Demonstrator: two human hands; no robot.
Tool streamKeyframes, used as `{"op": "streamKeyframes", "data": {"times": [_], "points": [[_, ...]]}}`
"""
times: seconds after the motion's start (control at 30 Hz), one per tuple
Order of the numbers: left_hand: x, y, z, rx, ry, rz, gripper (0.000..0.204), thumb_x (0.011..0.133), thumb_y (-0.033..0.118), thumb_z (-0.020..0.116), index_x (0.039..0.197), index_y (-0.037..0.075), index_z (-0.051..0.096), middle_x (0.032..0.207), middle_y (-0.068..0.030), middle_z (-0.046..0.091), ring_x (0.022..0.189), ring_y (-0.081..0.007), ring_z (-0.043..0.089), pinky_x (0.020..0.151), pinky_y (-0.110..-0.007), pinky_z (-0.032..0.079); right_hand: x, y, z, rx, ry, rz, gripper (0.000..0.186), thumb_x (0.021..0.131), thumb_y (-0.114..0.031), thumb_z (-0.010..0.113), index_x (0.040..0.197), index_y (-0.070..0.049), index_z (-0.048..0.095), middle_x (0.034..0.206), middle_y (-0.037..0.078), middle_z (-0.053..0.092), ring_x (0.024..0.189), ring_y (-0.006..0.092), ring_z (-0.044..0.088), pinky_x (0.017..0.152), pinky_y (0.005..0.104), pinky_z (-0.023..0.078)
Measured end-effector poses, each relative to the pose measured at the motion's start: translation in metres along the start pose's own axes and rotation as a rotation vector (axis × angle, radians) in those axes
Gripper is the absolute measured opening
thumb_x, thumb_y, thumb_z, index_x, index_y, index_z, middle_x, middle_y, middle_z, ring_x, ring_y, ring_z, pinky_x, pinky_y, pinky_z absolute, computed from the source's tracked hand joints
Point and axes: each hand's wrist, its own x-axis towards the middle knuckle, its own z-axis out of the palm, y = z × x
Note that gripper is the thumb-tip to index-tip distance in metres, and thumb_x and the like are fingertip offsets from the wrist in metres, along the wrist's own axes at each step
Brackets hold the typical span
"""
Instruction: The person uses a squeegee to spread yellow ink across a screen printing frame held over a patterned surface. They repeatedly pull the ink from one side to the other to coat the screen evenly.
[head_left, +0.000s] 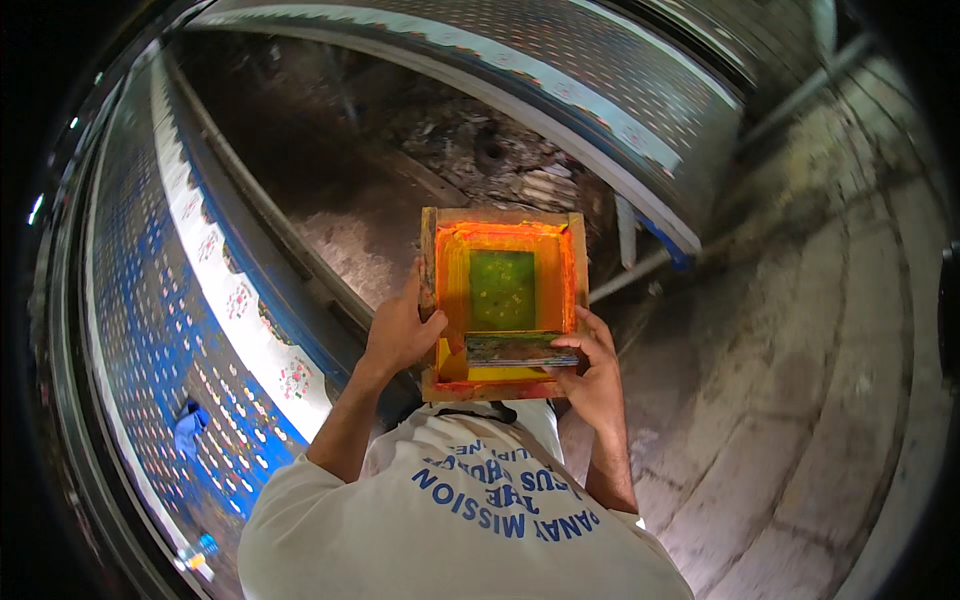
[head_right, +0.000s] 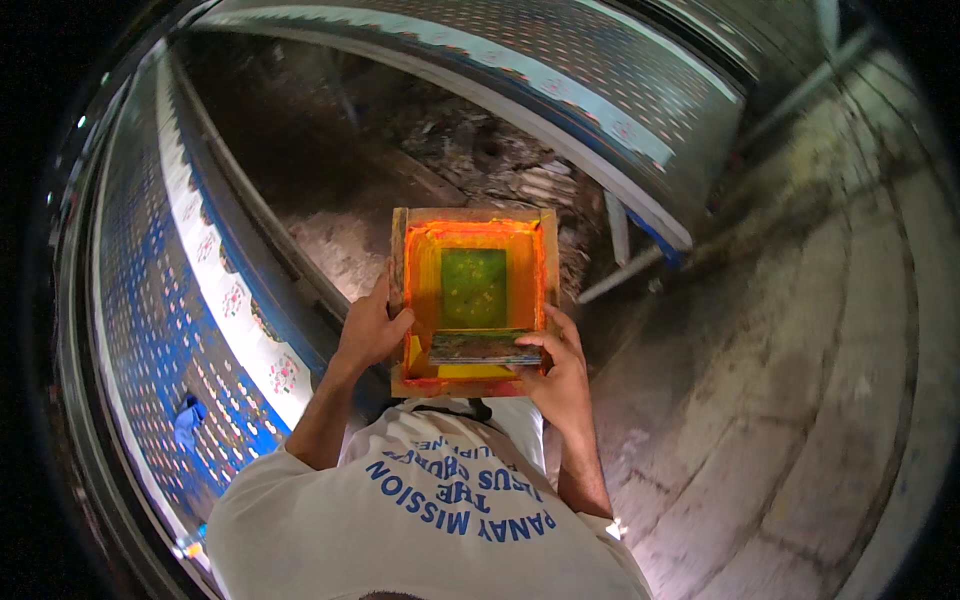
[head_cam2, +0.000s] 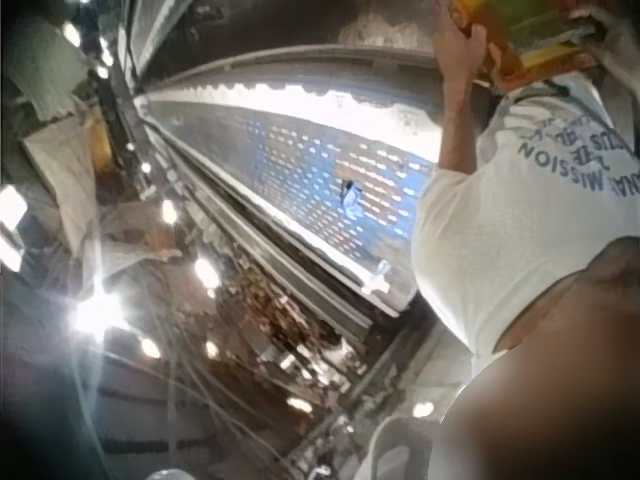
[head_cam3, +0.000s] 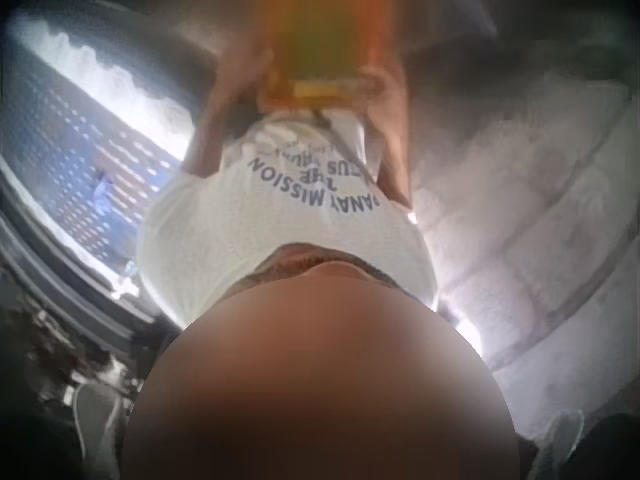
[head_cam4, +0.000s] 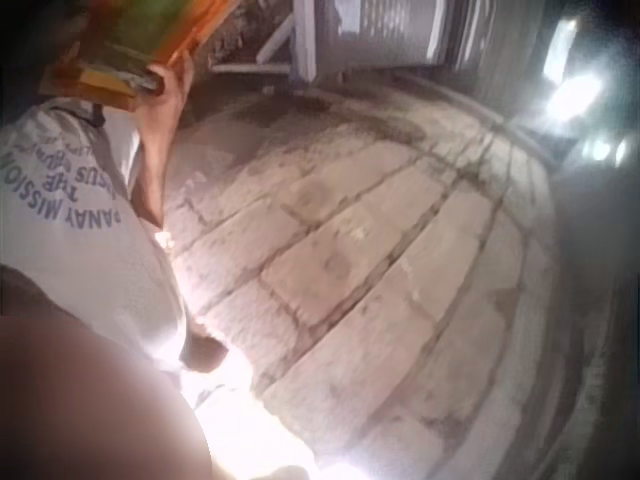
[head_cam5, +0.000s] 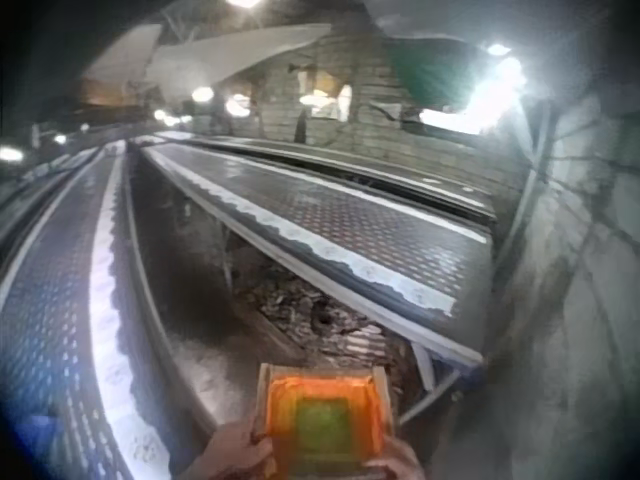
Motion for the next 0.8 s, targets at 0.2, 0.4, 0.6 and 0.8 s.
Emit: {"op": "streamKeyframes", "data": {"times": [0.2,0.4,0.6,0.8], "points": [[0.019,-0.003,-0.02,-0.03,0.153,-0.42,0.104,0.092,0.029,0.067,0.178,0.0,0.016,0.076,-0.0238,0.074,0.067,-0.0471,0.074,0.071,-0.053,0.062,0.143,-0.005,0.013,-0.087,-0.335,-0.18,0.033,0.086,0.005,0.09,0.116,-0.002,0.078,0.164,0.018,0.053,0.132,0.0284,0.07,0.102,0.0369,0.065],[0.043,0.011,-0.017,-0.045,0.434,-0.697,0.103,0.094,0.027,0.07,0.179,0.005,0.014,0.086,-0.0279,0.077,0.079,-0.0483,0.077,0.079,-0.056,0.062,0.279,-0.039,0.041,-0.08,-0.709,-0.27,0.034,0.083,0.012,0.086,0.112,-0.001,0.073,0.16,0.015,0.057,0.136,0.0239,0.066,0.101,0.0355,0.06],[0.024,0.023,0.02,-0.107,0.904,-0.897,0.096,0.093,0.027,0.072,0.173,0.001,0.025,0.091,-0.03,0.078,0.083,-0.0499,0.078,0.08,-0.057,0.063,0.361,-0.058,0.107,-0.09,-1.058,-0.607,0.034,0.08,0.009,0.087,0.109,-0.004,0.074,0.154,0.016,0.062,0.138,0.0327,0.064,0.106,0.0413,0.057],[-0.033,0.065,0.062,-0.161,1.158,-1.315,0.094,0.094,0.025,0.075,0.174,0.009,0.028,0.084,-0.0228,0.08,0.078,-0.0389,0.082,0.075,-0.05,0.065,0.348,-0.05,0.196,0.024,-1.454,-0.819,0.035,0.079,-0.002,0.093,0.108,-0.008,0.074,0.15,0.017,0.065,0.141,0.0408,0.06,0.119,0.0499,0.047]]}}
